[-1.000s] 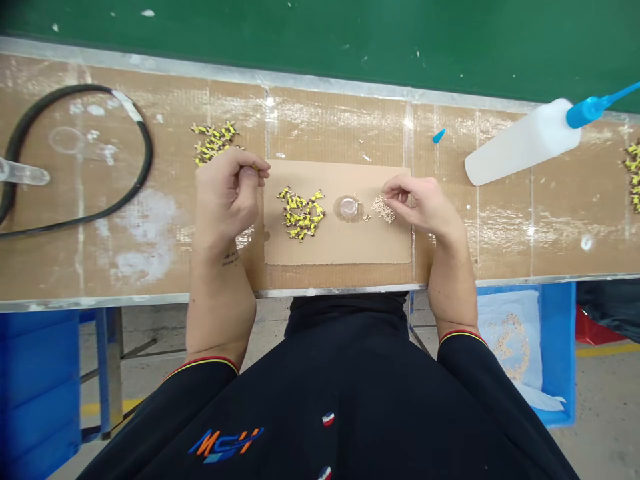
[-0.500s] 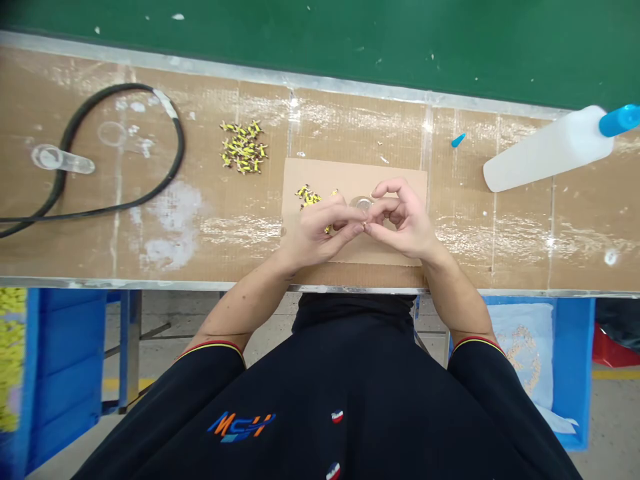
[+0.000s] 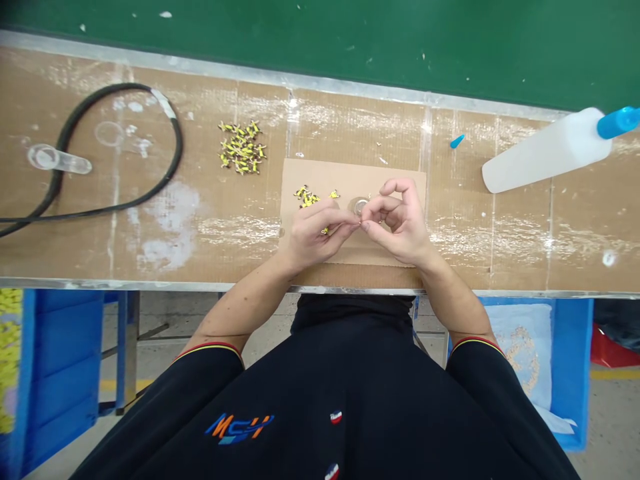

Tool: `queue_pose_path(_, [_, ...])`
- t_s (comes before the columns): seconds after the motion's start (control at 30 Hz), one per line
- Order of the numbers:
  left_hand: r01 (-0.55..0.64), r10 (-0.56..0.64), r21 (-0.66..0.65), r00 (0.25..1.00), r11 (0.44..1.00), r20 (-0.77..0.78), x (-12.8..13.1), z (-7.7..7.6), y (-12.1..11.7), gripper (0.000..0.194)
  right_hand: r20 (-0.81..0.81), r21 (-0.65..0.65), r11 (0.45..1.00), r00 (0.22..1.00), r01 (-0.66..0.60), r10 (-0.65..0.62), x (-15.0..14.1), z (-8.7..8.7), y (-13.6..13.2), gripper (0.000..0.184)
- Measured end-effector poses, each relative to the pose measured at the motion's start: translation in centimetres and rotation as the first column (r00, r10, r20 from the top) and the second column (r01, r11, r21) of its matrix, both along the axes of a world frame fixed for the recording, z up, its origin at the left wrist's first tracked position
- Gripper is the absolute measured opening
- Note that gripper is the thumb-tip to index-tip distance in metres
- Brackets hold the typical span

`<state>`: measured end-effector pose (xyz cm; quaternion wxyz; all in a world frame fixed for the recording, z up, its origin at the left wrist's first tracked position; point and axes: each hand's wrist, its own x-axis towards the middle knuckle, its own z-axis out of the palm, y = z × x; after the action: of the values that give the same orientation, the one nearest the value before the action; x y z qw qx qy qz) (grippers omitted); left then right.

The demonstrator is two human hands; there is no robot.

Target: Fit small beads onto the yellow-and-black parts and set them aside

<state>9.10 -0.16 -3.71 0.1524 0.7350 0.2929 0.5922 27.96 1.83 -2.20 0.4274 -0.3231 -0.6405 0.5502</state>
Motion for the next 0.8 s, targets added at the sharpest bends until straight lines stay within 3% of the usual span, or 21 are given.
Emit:
queue_pose_path(0.23, [0.034, -0.025, -0.128, 0.997, 0.991, 0.074, 0.0, 0.2, 0.0, 0.006, 0.014, 0.276, 0.955, 0.993, 0.112, -0.121, -0.4, -0.7, -0.5, 0.041])
queue_pose_path(0.43, [0.08, -0.068, -0.204, 0.996, 0.976, 0.065, -0.3, 0.6, -0.1, 0.005, 0.035, 0.476, 0.876, 0.994, 0.072, -0.101, -0.3, -0.7, -0.1, 0.038])
queue_pose_path(0.53, [0.093, -0.079, -0.233, 0.995, 0.968, 0.067, -0.3, 0.7, -0.2, 0.006, 0.071, 0.528, 0.848, 0.992, 0.051, -0.104, -0.1, -0.9, 0.2, 0.041])
queue_pose_path(0.63, [0.105, -0.09, -0.282, 0.994, 0.954, 0.067, -0.3, 0.9, -0.2, 0.012, 0.124, 0.512, 0.857, 0.982, 0.059, -0.142, 0.0, -1.0, 0.3, 0.041])
queue_pose_path(0.73, [0.185, -0.148, -0.377, 0.981, 0.907, 0.126, -0.2, 1.0, -0.3, 0.018, 0.133, 0.499, 0.863, 0.977, 0.078, -0.165, 0.0, -0.9, 0.3, 0.042])
queue_pose_path(0.8, [0.299, -0.216, -0.458, 0.95, 0.837, 0.226, -0.2, 1.0, -0.3, 0.023, 0.091, 0.53, 0.844, 0.983, 0.088, -0.16, -0.1, -0.9, 0.2, 0.039])
